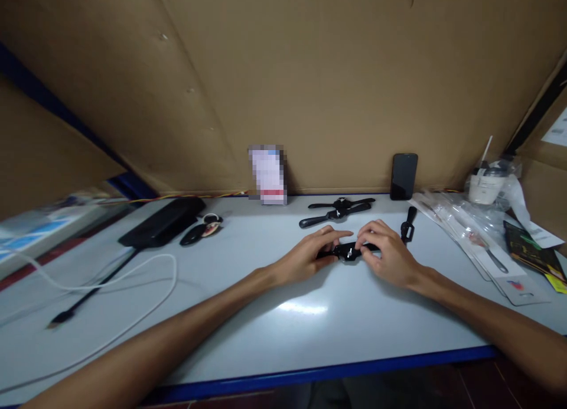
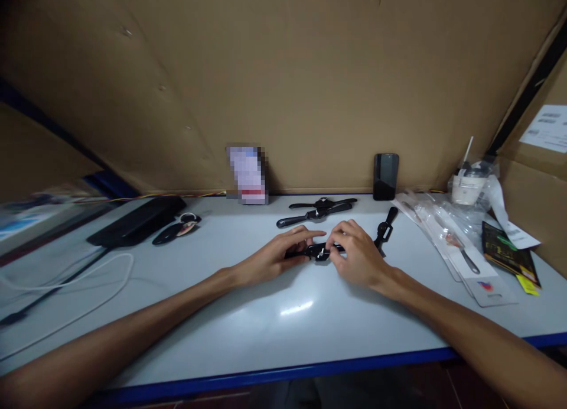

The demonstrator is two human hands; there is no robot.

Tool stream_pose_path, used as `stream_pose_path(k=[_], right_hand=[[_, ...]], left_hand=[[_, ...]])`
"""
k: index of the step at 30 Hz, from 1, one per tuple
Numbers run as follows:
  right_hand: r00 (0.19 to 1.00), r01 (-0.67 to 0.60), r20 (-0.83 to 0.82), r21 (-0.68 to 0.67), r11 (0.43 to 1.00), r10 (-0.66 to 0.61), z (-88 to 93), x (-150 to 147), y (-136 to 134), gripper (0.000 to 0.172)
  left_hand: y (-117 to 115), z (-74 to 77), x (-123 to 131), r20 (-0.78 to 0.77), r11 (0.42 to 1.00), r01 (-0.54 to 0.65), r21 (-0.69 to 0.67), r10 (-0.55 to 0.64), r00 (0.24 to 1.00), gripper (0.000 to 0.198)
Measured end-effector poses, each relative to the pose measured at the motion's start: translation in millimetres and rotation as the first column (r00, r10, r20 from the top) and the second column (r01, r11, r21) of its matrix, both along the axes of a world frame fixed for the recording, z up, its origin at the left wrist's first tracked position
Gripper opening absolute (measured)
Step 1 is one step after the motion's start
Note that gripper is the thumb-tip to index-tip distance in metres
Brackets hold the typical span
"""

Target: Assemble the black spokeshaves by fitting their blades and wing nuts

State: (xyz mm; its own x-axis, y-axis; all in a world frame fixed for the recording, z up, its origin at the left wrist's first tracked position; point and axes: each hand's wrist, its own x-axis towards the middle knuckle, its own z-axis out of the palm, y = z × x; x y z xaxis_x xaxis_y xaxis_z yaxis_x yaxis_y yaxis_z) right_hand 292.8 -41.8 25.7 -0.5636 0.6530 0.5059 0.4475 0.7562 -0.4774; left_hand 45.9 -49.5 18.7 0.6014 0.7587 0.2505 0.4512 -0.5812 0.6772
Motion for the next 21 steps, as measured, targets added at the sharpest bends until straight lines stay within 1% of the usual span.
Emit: stream_pose_path(k=[1, 3, 5, 6, 7, 9, 10, 11, 13, 15, 16, 17, 19, 21], right_hand=[[0.999, 0.002, 0.043, -0.008, 1.000, -0.001, 0.0, -2.0, -3.4, 0.013], [0.992, 0.043, 0.120, -0.023, 0.999, -0.040, -1.4, -6.4, -8.0, 0.003], [0.987, 0.074, 0.148, -0.031, 0.997, -0.069, -4.6, -9.5, -8.4, 0.006], [0.988, 0.066, 0.143, -0.033, 0.997, -0.061, -6.4, -10.1, -7.2, 0.013], [0.991, 0.045, 0.129, -0.036, 0.998, -0.039, -8.1, -10.1, -5.4, 0.023], [0.997, -0.006, 0.078, -0.053, 0.999, 0.010, -10.4, -8.8, -1.7, 0.041], [0.999, -0.018, 0.043, -0.061, 0.998, 0.021, -10.8, -8.1, -0.6, 0.045], [1.000, -0.018, 0.008, -0.065, 0.998, 0.019, -10.7, -7.7, -0.2, 0.044], [0.999, 0.000, -0.037, -0.059, 0.998, -0.002, -9.4, -8.4, -2.1, 0.031], [0.999, 0.022, -0.025, -0.041, 0.999, -0.023, -7.8, -10.9, -5.7, 0.018], [0.999, 0.033, 0.001, -0.033, 0.999, -0.033, -7.4, -12.4, -7.1, 0.016], [0.999, 0.045, 0.031, -0.029, 0.999, -0.044, -7.3, -13.7, -7.7, 0.016], [0.996, 0.064, 0.070, -0.031, 0.997, -0.062, -8.0, -14.5, -5.7, 0.022], [0.996, 0.075, 0.059, -0.050, 0.996, -0.072, -9.0, -12.4, 0.2, 0.032]], left_hand=[[0.4, -1.0, -0.4, 0.012, 1.000, -0.023, -0.015, 0.023, 1.000, 0.047], [0.7, -1.7, -0.5, 0.019, 0.998, -0.047, -0.034, 0.047, 0.999, 0.038], [0.3, -0.7, 0.5, 0.004, 0.999, -0.049, -0.022, 0.049, 0.999, 0.027], [0.0, 0.2, 1.3, -0.006, 0.999, -0.047, -0.009, 0.047, 0.999, 0.024], [-0.2, 1.1, 2.2, -0.015, 0.999, -0.047, 0.004, 0.047, 0.999, 0.024], [-0.4, 2.4, 3.9, -0.034, 0.998, -0.051, 0.026, 0.052, 0.998, 0.028], [-0.4, 2.9, 4.6, -0.045, 0.998, -0.053, 0.038, 0.054, 0.998, 0.030], [-0.3, 3.1, 5.1, -0.055, 0.997, -0.053, 0.049, 0.056, 0.997, 0.031], [0.0, 3.3, 5.7, -0.073, 0.996, -0.054, 0.068, 0.059, 0.996, 0.030], [0.2, 2.9, 6.0, -0.086, 0.995, -0.053, 0.082, 0.060, 0.994, 0.026], [0.4, 2.4, 6.1, -0.091, 0.995, -0.052, 0.087, 0.060, 0.994, 0.025], [0.6, 1.9, 6.1, -0.095, 0.995, -0.052, 0.091, 0.061, 0.994, 0.023], [1.3, 0.5, 6.0, -0.101, 0.994, -0.053, 0.096, 0.063, 0.993, 0.023], [2.3, -0.9, 5.7, -0.103, 0.994, -0.056, 0.098, 0.066, 0.992, 0.031]])
